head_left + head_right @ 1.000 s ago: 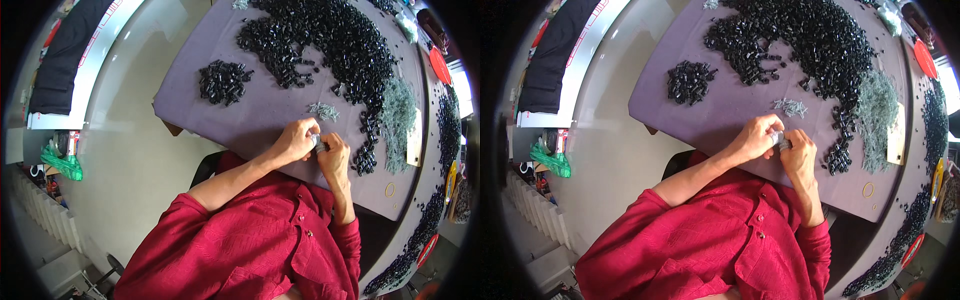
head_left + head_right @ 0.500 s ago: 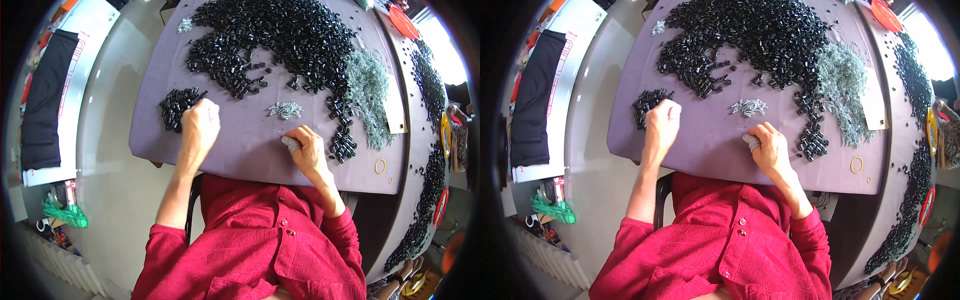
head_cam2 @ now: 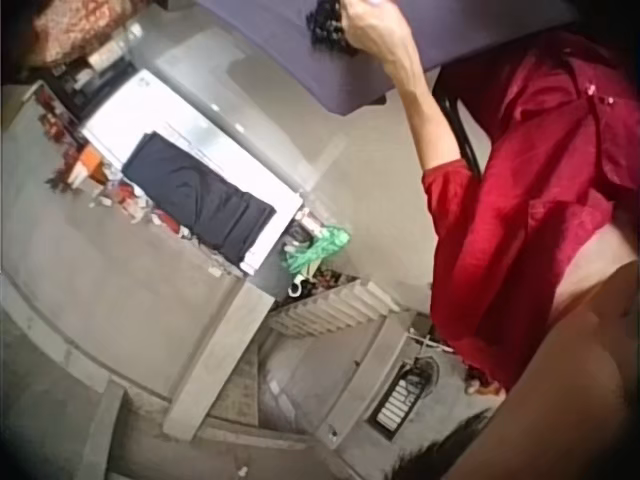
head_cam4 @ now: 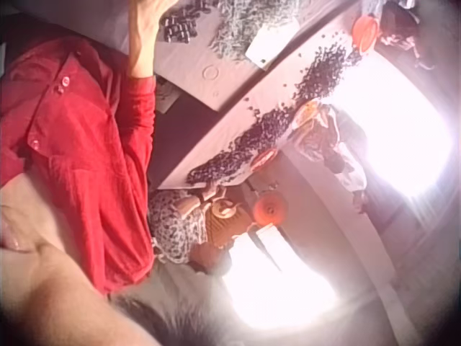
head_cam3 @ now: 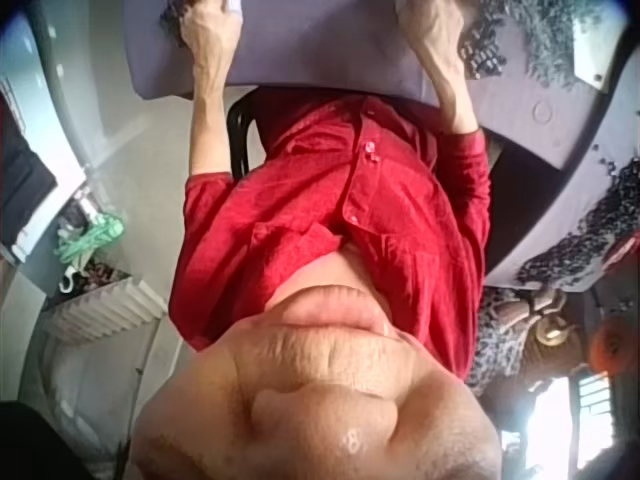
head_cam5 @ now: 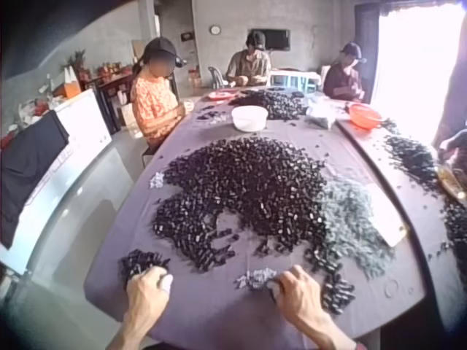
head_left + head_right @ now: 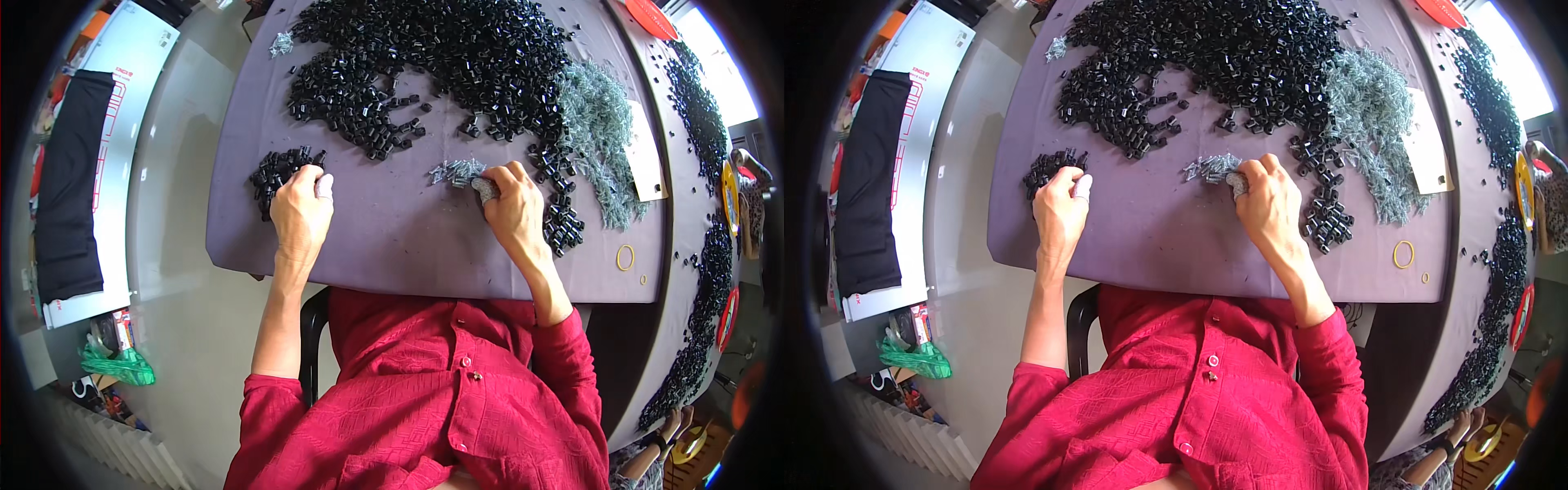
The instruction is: Manually inserting small metal pins into plastic component housings at a workbench.
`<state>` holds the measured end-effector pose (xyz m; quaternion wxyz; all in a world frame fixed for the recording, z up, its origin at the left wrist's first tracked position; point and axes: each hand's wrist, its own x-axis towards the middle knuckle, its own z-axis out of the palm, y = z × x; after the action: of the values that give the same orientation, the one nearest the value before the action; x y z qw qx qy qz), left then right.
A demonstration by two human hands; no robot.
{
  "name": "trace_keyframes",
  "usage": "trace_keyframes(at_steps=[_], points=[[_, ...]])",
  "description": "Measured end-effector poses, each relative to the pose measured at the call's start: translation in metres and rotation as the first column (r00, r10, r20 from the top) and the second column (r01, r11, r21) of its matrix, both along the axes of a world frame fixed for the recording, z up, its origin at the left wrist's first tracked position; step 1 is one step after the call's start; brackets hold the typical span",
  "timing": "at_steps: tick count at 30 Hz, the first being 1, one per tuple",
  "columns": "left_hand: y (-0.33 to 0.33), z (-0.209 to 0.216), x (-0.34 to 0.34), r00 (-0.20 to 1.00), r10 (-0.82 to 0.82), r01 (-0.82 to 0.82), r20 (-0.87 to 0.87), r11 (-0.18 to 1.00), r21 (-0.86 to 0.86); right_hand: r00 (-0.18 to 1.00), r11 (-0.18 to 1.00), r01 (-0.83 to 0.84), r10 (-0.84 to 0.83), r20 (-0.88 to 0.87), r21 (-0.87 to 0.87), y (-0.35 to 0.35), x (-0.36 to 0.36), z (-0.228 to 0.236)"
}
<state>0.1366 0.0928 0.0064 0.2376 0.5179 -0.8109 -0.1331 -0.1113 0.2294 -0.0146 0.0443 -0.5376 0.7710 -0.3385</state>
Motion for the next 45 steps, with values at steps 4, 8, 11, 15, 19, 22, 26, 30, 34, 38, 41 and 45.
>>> trace_keyframes(at_steps=[4,8,11,15,19,22,26,30,34,38,41,45], points=[[0.003,0.000,-0.008,0.995,-0.099,0.094,-0.033,0.988,-0.125,0.986,0.999,-0.025,0.032,-0.165,0.040,-0.002,0.007,0.001],[0.012,0.006,-0.032,0.977,-0.183,0.176,-0.106,0.982,-0.074,0.976,0.996,-0.026,0.043,-0.215,0.080,0.000,0.007,-0.002],[0.028,0.008,-0.055,0.944,-0.255,0.274,-0.209,0.959,0.067,0.977,0.996,-0.058,0.072,-0.203,0.074,0.001,0.006,-0.002],[0.046,0.000,-0.084,0.879,-0.361,0.409,-0.312,0.907,0.103,0.984,0.994,-0.095,0.102,-0.147,0.057,0.002,0.001,-0.001],[0.055,-0.012,-0.103,0.852,-0.410,0.455,-0.325,0.888,0.072,0.989,0.991,-0.132,0.130,-0.067,-0.023,0.007,-0.003,-0.002],[0.059,-0.020,-0.109,0.842,-0.434,0.469,-0.319,0.883,0.035,0.990,0.989,-0.139,0.137,-0.041,-0.059,0.010,-0.004,-0.001],[0.061,-0.023,-0.109,0.847,-0.409,0.461,-0.341,0.883,0.088,0.988,0.986,-0.140,0.145,0.051,-0.091,0.012,-0.007,0.001],[0.062,-0.025,-0.110,0.857,-0.381,0.440,-0.348,0.892,0.107,0.993,0.993,-0.106,0.108,0.041,-0.045,0.011,-0.006,0.005],[0.063,-0.026,-0.109,0.854,-0.376,0.436,-0.358,0.895,0.099,0.997,0.997,-0.069,0.069,-0.024,-0.034,0.005,-0.003,0.000],[0.062,-0.016,-0.113,0.859,-0.392,0.433,-0.330,0.899,0.060,0.996,0.998,-0.066,0.066,-0.064,0.001,0.005,-0.003,-0.002],[0.059,-0.016,-0.124,0.854,-0.431,0.438,-0.291,0.898,-0.043,0.991,0.995,-0.102,0.101,-0.086,-0.011,0.006,-0.003,-0.007],[0.054,-0.022,-0.132,0.866,-0.456,0.466,-0.205,0.885,-0.001,0.984,0.988,-0.149,0.143,-0.106,-0.045,0.008,-0.004,-0.009]])
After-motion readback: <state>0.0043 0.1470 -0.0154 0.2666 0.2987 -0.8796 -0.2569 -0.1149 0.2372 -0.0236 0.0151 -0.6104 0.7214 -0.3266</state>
